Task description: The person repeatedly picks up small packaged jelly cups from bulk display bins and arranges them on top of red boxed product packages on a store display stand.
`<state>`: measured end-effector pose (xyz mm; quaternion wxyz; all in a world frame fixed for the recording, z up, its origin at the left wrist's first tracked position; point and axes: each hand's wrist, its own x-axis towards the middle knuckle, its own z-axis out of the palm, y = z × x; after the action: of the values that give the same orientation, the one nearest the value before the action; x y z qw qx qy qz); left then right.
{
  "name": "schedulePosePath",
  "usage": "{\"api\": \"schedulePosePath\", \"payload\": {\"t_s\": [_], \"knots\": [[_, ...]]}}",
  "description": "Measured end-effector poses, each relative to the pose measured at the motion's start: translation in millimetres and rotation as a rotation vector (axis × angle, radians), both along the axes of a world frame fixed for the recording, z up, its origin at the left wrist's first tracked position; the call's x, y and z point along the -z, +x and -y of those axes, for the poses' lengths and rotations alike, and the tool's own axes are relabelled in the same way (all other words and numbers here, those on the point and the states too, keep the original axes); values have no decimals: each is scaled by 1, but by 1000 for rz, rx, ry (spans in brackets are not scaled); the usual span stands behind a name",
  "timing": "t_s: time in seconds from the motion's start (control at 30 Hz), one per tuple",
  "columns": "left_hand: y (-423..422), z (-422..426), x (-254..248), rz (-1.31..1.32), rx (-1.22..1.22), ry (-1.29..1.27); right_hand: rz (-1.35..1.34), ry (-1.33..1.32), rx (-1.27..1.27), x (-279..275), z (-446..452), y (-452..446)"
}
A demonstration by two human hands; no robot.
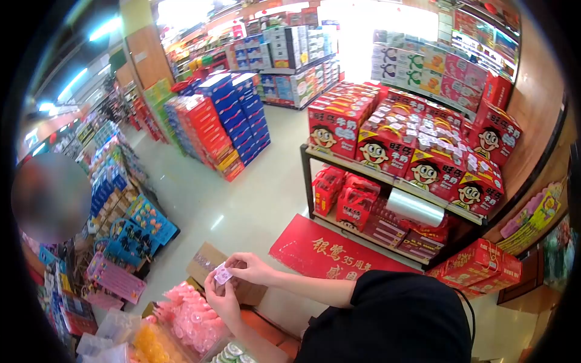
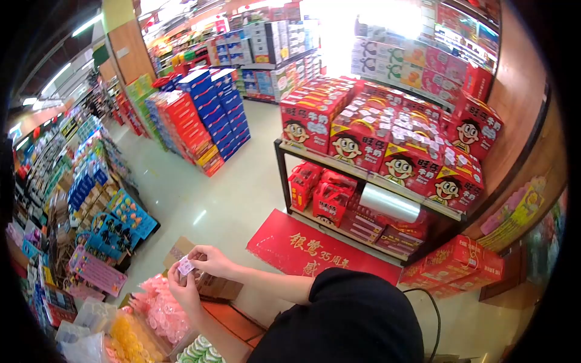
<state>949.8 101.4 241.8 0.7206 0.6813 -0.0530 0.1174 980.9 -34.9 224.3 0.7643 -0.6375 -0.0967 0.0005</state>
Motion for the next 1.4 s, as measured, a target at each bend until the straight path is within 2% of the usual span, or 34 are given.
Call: {"api": "schedulePosePath", "payload": {"t_s": [0.17, 0.3, 0.37, 0.43, 0.47, 0.57, 0.7, 0.9, 1.0, 1.1, 1.17, 1.3, 1.4], "knots": [[-12, 96, -13, 1, 104, 12, 45, -8, 79, -5, 101, -14], [-27, 157, -15, 24, 90, 101, 34, -78, 62, -15, 168, -33], [-33, 184, -14, 40, 84, 120, 109, -30, 110, -9, 193, -41], [-42, 211, -9, 44, 90, 140, 96, 6, 131, -15, 222, -62], [-47, 228, -6, 23, 101, 163, -26, -53, 74, -24, 245, -77], [-63, 286, -2, -16, 174, 152, 11, 12, 134, 2, 303, -95], [-83, 367, -4, -20, 347, 186, 35, 15, 259, 0, 389, -137], [-107, 465, -5, 66, 600, 251, -22, -38, 596, 3, 470, -209], [-121, 510, -9, 121, 730, 268, -40, 123, 716, 2, 502, -241], [-133, 554, -7, 222, 862, 227, 17, 70, 888, -2, 531, -272], [-137, 585, -4, 328, 899, 229, -32, -81, 1032, -2, 551, -291], [-156, 649, -11, 466, 1018, 173, 123, -107, 1235, 1, 592, -321], [-176, 695, -24, 460, 1137, 128, 118, -160, 1358, -29, 615, -347]]}}
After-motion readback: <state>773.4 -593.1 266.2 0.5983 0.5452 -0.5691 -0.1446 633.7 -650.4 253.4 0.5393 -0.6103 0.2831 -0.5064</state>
